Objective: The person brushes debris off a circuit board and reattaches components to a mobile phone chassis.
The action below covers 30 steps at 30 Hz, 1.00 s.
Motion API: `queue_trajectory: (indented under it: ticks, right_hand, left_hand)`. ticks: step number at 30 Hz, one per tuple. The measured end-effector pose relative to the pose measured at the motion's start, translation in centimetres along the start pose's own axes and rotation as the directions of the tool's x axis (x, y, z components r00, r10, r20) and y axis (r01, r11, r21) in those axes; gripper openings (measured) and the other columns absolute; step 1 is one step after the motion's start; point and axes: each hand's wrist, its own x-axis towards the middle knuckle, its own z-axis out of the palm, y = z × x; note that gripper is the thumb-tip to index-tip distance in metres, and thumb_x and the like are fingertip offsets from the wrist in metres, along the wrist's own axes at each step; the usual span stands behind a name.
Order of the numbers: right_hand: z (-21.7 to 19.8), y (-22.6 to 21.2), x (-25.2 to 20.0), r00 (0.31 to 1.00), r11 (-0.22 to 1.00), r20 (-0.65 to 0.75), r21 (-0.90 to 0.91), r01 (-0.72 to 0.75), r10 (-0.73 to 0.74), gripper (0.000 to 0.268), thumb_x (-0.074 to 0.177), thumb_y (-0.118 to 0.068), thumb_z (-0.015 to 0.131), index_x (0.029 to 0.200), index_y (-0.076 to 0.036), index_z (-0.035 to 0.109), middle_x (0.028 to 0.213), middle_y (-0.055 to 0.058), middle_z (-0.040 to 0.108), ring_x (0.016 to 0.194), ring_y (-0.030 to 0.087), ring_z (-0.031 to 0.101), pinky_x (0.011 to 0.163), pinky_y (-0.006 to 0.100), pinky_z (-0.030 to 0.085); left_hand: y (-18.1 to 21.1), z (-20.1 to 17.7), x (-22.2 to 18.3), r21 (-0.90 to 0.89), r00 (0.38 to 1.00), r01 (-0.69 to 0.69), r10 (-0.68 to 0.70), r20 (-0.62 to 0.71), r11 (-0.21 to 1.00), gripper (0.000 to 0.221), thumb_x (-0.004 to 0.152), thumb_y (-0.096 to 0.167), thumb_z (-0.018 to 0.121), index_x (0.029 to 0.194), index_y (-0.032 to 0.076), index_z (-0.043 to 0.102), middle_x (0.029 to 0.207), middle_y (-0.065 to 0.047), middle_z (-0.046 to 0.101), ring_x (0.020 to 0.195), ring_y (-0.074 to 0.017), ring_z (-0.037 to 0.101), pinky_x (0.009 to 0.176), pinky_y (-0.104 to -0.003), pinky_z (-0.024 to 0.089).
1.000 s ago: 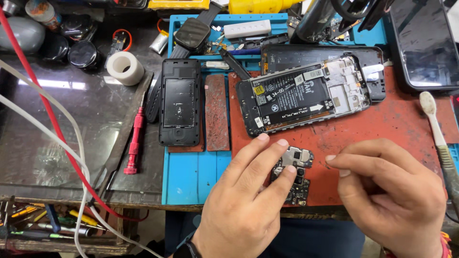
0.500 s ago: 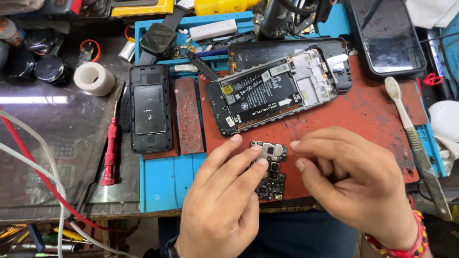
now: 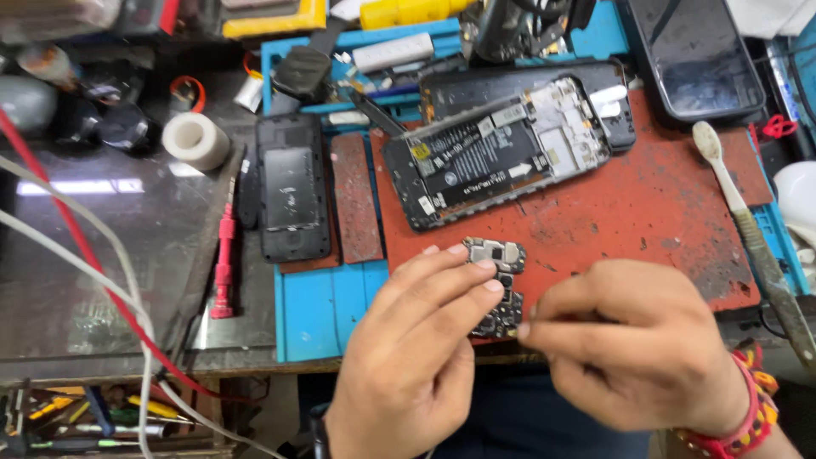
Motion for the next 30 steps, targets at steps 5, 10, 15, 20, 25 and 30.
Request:
queue_trajectory:
  ticks: [5, 10, 15, 20, 25, 30]
  right_hand:
    - [-0.1, 0.0, 0.1, 0.995, 0.999, 0.1, -0.036, 0.008, -0.004, 0.032, 0.065, -0.009, 0.079, 0.096, -0.014, 0.076, 0.095, 0.0, 0.07, 0.074, 0.019, 0.067, 0.063, 0.032, 0.051]
    - [0.3, -0.1, 0.0, 0.997, 0.998, 0.075, -0.056, -0.012, 0.016, 0.03, 0.068, -0.022, 0.087, 0.094, -0.015, 0.074, 0.097, 0.001, 0.069, 0.077, 0.019, 0.067, 0.065, 0.033, 0.053]
    - [0.3, -0.3, 0.6, 0.996, 0.998, 0.062, -0.011, -0.058, 0.059, 0.04, 0.069, -0.032, 0.092, 0.1, -0.015, 0.075, 0.102, 0.002, 0.069, 0.082, 0.021, 0.071, 0.069, 0.032, 0.056]
    - [0.4, -0.6, 1.3, 0.977, 0.979, 0.07, -0.032, -0.2, 0.202, 0.06, 0.066, -0.037, 0.092, 0.118, -0.014, 0.072, 0.127, 0.011, 0.066, 0.091, 0.024, 0.073, 0.074, 0.034, 0.059]
    - [0.2, -1.0, 2.1, 0.96, 0.964, 0.085, -0.033, -0.264, 0.266, 0.061, 0.065, -0.032, 0.091, 0.119, -0.012, 0.071, 0.128, 0.008, 0.069, 0.098, 0.029, 0.074, 0.076, 0.036, 0.061]
    - [-0.2, -1.4, 2.5, 0.955, 0.958, 0.082, -0.016, -0.285, 0.286, 0.062, 0.065, -0.032, 0.09, 0.119, -0.011, 0.07, 0.131, 0.01, 0.069, 0.101, 0.03, 0.074, 0.079, 0.037, 0.06]
  left_hand:
    - [0.2, 0.1, 0.2, 0.023, 1.0, -0.016, 0.017, -0.007, 1.0, 0.048, 0.081, -0.01, 0.066, 0.127, 0.003, 0.066, 0.131, -0.012, 0.068, 0.132, -0.0338, 0.065, 0.119, -0.046, 0.052]
    - [-0.1, 0.4, -0.2, -0.009, 0.999, -0.001, 0.0, -0.042, 1.0, 0.051, 0.08, -0.013, 0.062, 0.13, 0.002, 0.065, 0.132, -0.012, 0.069, 0.132, -0.0336, 0.067, 0.119, -0.046, 0.053]
    - [-0.3, 0.3, -0.3, -0.05, 0.998, -0.018, 0.015, -0.061, 0.999, 0.052, 0.079, -0.013, 0.06, 0.128, 0.002, 0.066, 0.131, -0.013, 0.069, 0.132, -0.0342, 0.068, 0.118, -0.045, 0.054]
    - [0.1, 0.4, 0.1, -0.079, 0.992, 0.062, -0.07, -0.103, 0.995, 0.048, 0.079, -0.013, 0.06, 0.124, 0.002, 0.069, 0.131, -0.014, 0.071, 0.131, -0.0335, 0.068, 0.114, -0.043, 0.054]
    - [1.0, -0.6, 1.3, -0.185, 0.974, 0.198, -0.214, -0.069, 0.963, 0.043, 0.083, -0.011, 0.057, 0.121, 0.004, 0.071, 0.136, -0.016, 0.069, 0.134, -0.0333, 0.066, 0.112, -0.041, 0.051]
    - [1.7, -2.9, 3.4, -0.128, 0.96, 0.237, -0.253, -0.119, 0.963, 0.048, 0.086, -0.005, 0.055, 0.133, 0.004, 0.063, 0.138, -0.017, 0.068, 0.134, -0.0339, 0.065, 0.114, -0.041, 0.047]
